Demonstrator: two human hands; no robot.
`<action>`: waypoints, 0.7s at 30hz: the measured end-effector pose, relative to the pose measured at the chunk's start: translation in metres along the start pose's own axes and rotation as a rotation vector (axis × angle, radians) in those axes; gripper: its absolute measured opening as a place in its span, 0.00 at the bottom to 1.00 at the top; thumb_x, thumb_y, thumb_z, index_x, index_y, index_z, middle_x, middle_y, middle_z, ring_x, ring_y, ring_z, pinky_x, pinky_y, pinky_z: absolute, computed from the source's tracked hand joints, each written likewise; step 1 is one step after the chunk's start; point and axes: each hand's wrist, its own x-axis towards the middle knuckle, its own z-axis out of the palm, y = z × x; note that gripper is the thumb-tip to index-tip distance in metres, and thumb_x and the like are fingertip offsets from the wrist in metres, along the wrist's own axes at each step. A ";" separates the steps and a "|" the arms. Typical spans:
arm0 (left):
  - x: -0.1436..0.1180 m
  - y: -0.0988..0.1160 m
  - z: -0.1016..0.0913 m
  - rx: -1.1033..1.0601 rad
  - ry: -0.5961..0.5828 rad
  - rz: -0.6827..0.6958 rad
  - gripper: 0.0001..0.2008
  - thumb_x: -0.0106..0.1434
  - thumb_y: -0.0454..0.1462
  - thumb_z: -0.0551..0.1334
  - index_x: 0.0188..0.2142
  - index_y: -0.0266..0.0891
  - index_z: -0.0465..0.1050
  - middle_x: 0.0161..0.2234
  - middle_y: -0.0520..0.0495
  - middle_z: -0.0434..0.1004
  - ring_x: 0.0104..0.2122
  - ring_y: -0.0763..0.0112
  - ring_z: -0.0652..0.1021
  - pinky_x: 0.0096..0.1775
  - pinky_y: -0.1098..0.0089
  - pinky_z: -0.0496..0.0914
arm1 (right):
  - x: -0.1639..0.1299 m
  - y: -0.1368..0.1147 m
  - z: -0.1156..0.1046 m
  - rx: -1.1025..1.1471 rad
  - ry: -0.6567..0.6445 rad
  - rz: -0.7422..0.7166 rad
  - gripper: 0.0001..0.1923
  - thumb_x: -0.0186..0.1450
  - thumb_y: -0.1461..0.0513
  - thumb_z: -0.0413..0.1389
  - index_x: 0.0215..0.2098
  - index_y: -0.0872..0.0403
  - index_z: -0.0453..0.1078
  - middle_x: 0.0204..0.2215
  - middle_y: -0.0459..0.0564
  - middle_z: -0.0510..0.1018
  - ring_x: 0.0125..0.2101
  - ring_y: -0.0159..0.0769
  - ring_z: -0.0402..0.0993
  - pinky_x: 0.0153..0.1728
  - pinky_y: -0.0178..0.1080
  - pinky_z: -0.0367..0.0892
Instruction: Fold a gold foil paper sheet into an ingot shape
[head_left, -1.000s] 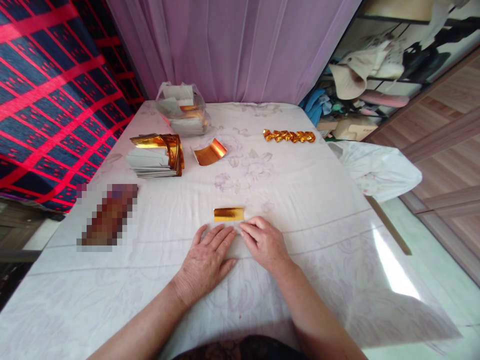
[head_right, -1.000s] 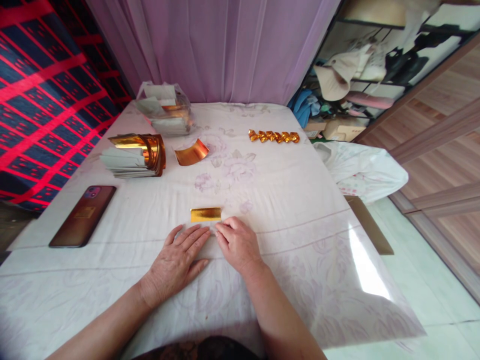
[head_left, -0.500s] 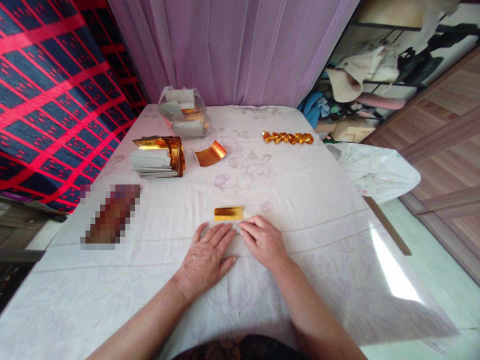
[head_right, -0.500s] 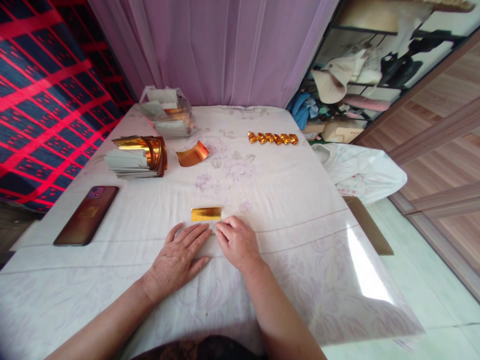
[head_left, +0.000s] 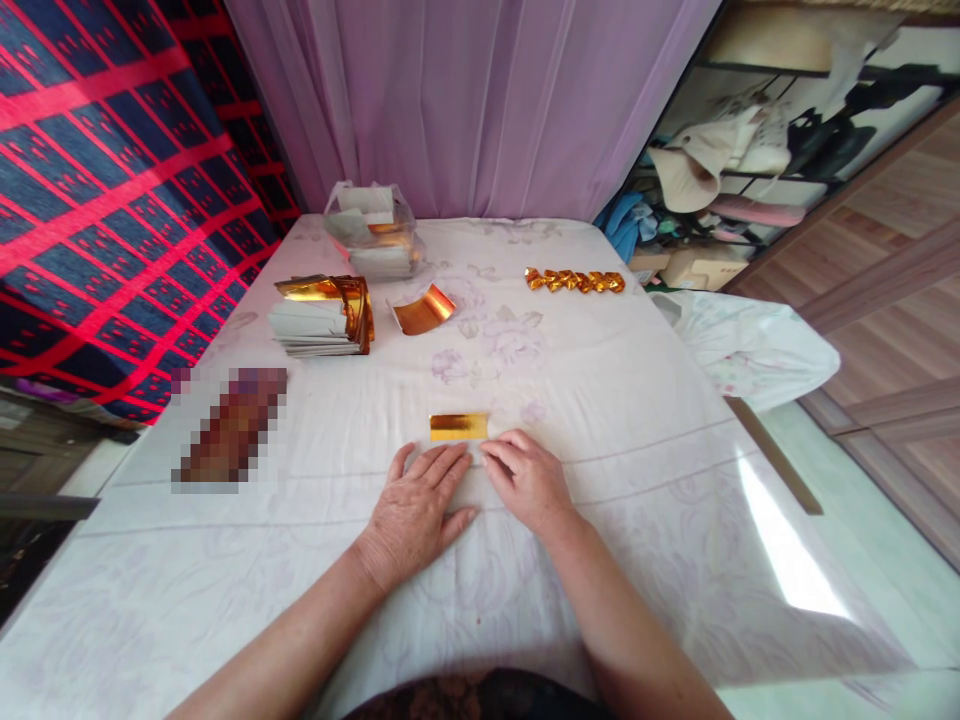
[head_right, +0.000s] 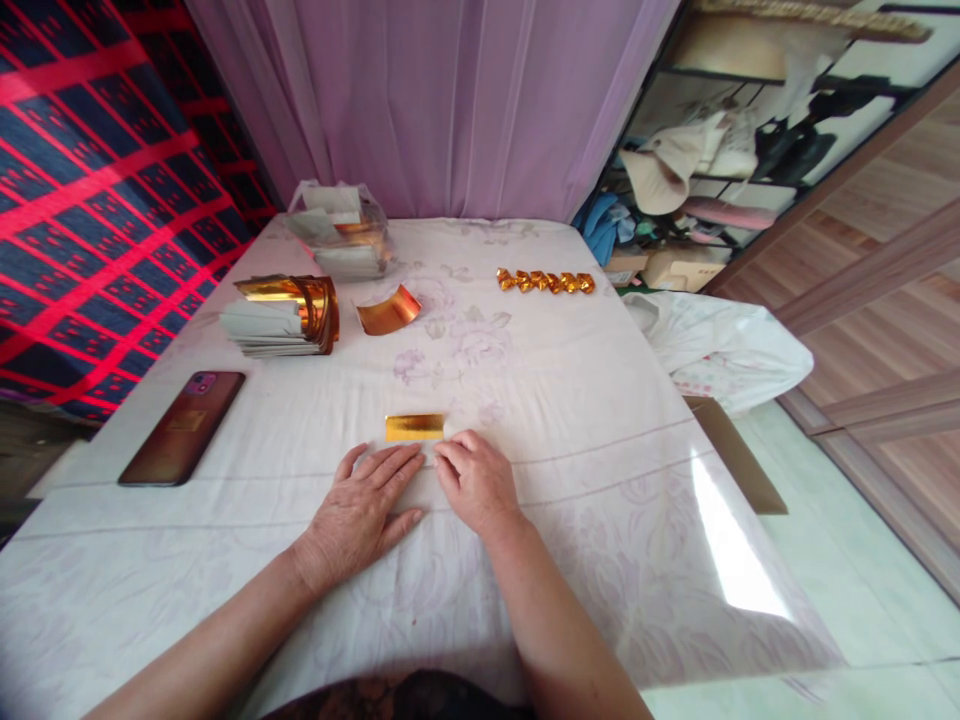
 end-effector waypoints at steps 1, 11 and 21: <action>0.000 0.000 0.000 0.003 -0.001 0.004 0.26 0.69 0.48 0.55 0.61 0.38 0.65 0.61 0.41 0.69 0.57 0.55 0.70 0.61 0.47 0.53 | 0.000 0.000 0.000 0.007 -0.002 0.008 0.09 0.68 0.62 0.53 0.39 0.50 0.76 0.35 0.48 0.78 0.35 0.34 0.76 0.38 0.35 0.69; 0.001 0.000 -0.002 0.012 -0.020 0.000 0.26 0.69 0.48 0.55 0.61 0.39 0.64 0.61 0.42 0.69 0.57 0.55 0.70 0.61 0.47 0.52 | 0.000 0.002 0.003 0.030 0.039 -0.019 0.09 0.68 0.63 0.52 0.38 0.49 0.76 0.35 0.48 0.78 0.36 0.33 0.76 0.39 0.34 0.68; 0.000 0.000 -0.002 0.009 -0.023 -0.003 0.26 0.69 0.48 0.55 0.61 0.39 0.65 0.61 0.41 0.69 0.57 0.54 0.70 0.62 0.45 0.52 | 0.001 -0.003 0.002 -0.044 0.005 0.020 0.07 0.65 0.64 0.55 0.35 0.49 0.75 0.34 0.47 0.78 0.35 0.34 0.75 0.37 0.34 0.67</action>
